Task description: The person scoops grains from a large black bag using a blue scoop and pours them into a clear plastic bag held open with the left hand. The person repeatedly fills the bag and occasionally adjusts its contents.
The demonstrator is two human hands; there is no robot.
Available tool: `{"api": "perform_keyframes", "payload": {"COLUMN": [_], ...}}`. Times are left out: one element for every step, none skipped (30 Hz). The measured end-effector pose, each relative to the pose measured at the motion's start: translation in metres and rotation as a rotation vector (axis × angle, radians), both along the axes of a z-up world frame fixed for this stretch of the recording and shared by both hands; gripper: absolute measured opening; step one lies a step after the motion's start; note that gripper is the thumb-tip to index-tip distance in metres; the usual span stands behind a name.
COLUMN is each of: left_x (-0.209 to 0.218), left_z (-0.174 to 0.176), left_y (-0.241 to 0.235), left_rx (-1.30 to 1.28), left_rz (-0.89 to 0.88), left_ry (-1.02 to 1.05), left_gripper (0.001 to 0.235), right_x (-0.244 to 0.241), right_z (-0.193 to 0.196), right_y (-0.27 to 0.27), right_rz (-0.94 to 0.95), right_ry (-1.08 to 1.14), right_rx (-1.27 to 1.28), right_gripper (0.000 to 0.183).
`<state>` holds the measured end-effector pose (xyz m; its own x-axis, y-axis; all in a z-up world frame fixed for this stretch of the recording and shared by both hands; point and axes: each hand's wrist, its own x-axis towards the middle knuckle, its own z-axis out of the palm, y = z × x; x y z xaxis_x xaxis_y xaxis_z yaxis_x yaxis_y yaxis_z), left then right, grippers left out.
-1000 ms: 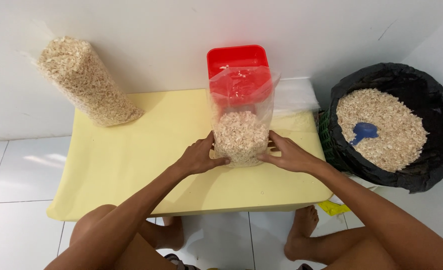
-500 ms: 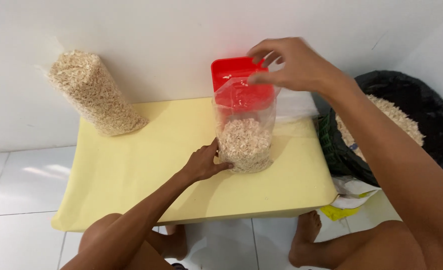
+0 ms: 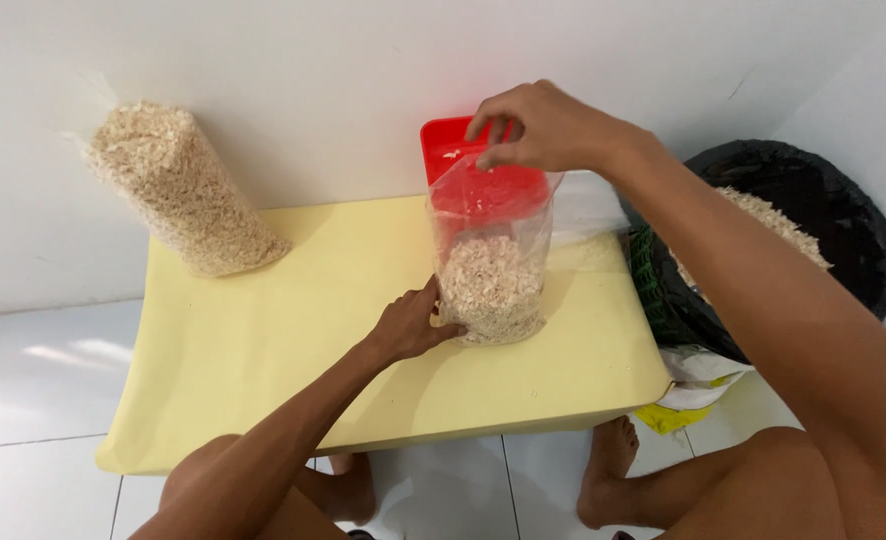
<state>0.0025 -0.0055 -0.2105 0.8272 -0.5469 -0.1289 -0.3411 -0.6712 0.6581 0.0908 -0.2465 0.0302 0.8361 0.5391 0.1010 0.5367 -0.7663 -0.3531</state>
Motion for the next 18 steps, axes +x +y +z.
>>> {"api": "perform_keyframes", "payload": {"left_x": [0.001, 0.000, 0.000, 0.000, 0.000, -0.001, -0.002, -0.003, -0.003, -0.003, -0.004, -0.004, -0.004, -0.005, -0.005, -0.004, -0.004, -0.004], "left_z": [0.000, 0.000, 0.001, 0.002, 0.002, 0.001, 0.001, 0.000, 0.001, 0.002, 0.003, 0.004, 0.005, 0.005, 0.005, 0.006, 0.006, 0.004], "left_y": [0.000, -0.001, -0.002, -0.003, -0.003, -0.003, -0.002, -0.001, -0.001, -0.001, -0.001, -0.001, 0.000, -0.001, -0.002, -0.002, -0.002, -0.002], "left_rx": [-0.004, -0.006, -0.006, 0.016, 0.037, 0.037, 0.011, -0.015, -0.016, -0.025, -0.035, -0.036, -0.035, -0.035, -0.036, -0.021, -0.005, -0.007], "left_rz": [0.008, 0.013, 0.006, 0.019, 0.031, 0.027, 0.020, 0.016, 0.015, 0.016, 0.018, 0.014, 0.013, 0.012, 0.008, 0.013, 0.018, 0.022], "left_ry": [0.005, 0.015, 0.014, 0.023, 0.033, 0.031, 0.017, 0.003, 0.002, 0.009, 0.015, 0.015, 0.005, -0.001, 0.002, 0.021, 0.039, 0.039], "left_gripper": [0.089, 0.088, 0.088, 0.090, 0.092, 0.092, 0.090, 0.087, 0.087, 0.085, 0.083, 0.083, 0.086, 0.089, 0.089, 0.091, 0.092, 0.092], "right_x": [-0.002, -0.006, -0.006, -0.005, -0.005, -0.005, -0.005, -0.004, -0.003, -0.002, -0.002, -0.001, -0.001, -0.002, -0.003, -0.004, -0.004, -0.003], "right_z": [0.005, 0.007, 0.008, 0.007, 0.007, 0.006, 0.006, 0.005, 0.005, 0.004, 0.002, 0.002, 0.002, 0.001, 0.003, 0.005, 0.007, 0.007], "right_y": [0.004, 0.008, 0.010, 0.013, 0.016, 0.015, 0.015, 0.015, 0.014, 0.013, 0.012, 0.011, 0.010, 0.009, 0.008, 0.008, 0.008, 0.009], "right_rz": [-0.006, -0.014, -0.021, -0.003, 0.015, 0.010, 0.016, 0.026, 0.025, -0.019, -0.063, -0.067, -0.068, -0.068, -0.072, -0.006, 0.060, 0.064], "right_ry": [0.043, 0.090, 0.089, 0.080, 0.071, 0.070, 0.063, 0.056, 0.054, 0.100, 0.147, 0.146, 0.121, 0.099, 0.102, 0.132, 0.161, 0.161], "right_rx": [0.007, 0.016, 0.016, 0.033, 0.051, 0.051, 0.091, 0.132, 0.131, 0.132, 0.133, 0.132, 0.160, 0.188, 0.187, 0.224, 0.261, 0.259], "right_gripper": [0.032, 0.038, 0.038, 0.023, 0.012, 0.012, 0.010, 0.014, 0.014, 0.017, 0.020, 0.020, 0.019, 0.018, 0.018, 0.011, 0.019, 0.019]}}
